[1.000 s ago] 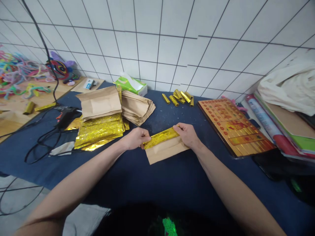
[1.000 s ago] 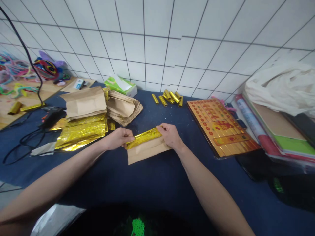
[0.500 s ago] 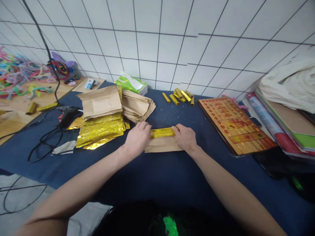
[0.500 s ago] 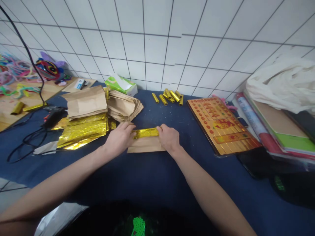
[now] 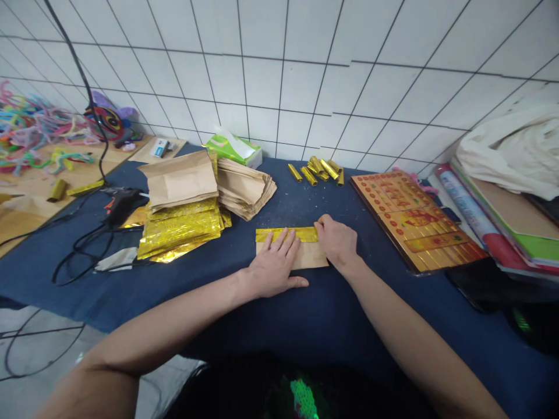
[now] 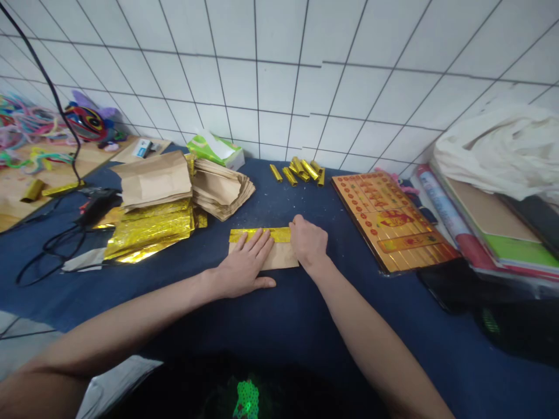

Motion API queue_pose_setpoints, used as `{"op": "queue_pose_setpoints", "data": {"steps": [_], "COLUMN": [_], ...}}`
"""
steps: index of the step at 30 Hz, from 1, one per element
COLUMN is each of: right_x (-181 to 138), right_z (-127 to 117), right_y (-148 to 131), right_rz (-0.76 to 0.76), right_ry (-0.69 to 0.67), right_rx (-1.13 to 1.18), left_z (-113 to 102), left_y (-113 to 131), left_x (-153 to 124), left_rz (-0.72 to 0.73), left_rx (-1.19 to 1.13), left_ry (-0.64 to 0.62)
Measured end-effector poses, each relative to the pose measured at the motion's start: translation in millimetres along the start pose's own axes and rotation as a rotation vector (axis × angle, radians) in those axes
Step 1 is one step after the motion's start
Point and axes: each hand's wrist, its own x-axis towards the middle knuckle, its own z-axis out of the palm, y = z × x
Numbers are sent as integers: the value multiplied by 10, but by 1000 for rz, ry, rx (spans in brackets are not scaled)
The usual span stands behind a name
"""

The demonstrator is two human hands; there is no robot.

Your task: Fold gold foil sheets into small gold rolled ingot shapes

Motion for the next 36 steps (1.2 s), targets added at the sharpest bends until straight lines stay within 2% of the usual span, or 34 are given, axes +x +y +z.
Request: {"op": "queue_pose_setpoints", "data": {"steps": [1,3,5,7,12,16,28,36], "right_x": [-23,-110,-226,-327,-390,-385,-371,-336], "right_z": [-23,-57,-54,-12,113,125,120,97], "right_y": [-6,-58,-132,-173,-21,75,114,143], "right_rz": [-27,-179,-440,-587,-559,-559,-520,-552], "right_ry": [57,140,89,-7,-91,-115,-159,-164], "right_rx": [33,126,225,281,94,-10,-55,-54], "left_z": [0,7,25,46,50,2,25,48], "left_y": [4,10,10,8,2,-19,-46,-48], "left_x": [0,5,13,21,13,-44,-93,-91], "left_rz": [0,4,19,31,10,-39,-39,-38], "left_rx": [0,-4,-16,-27,-15,-5,-5,-5], "left_ry": [2,11,14,17,70,69,103,121]}}
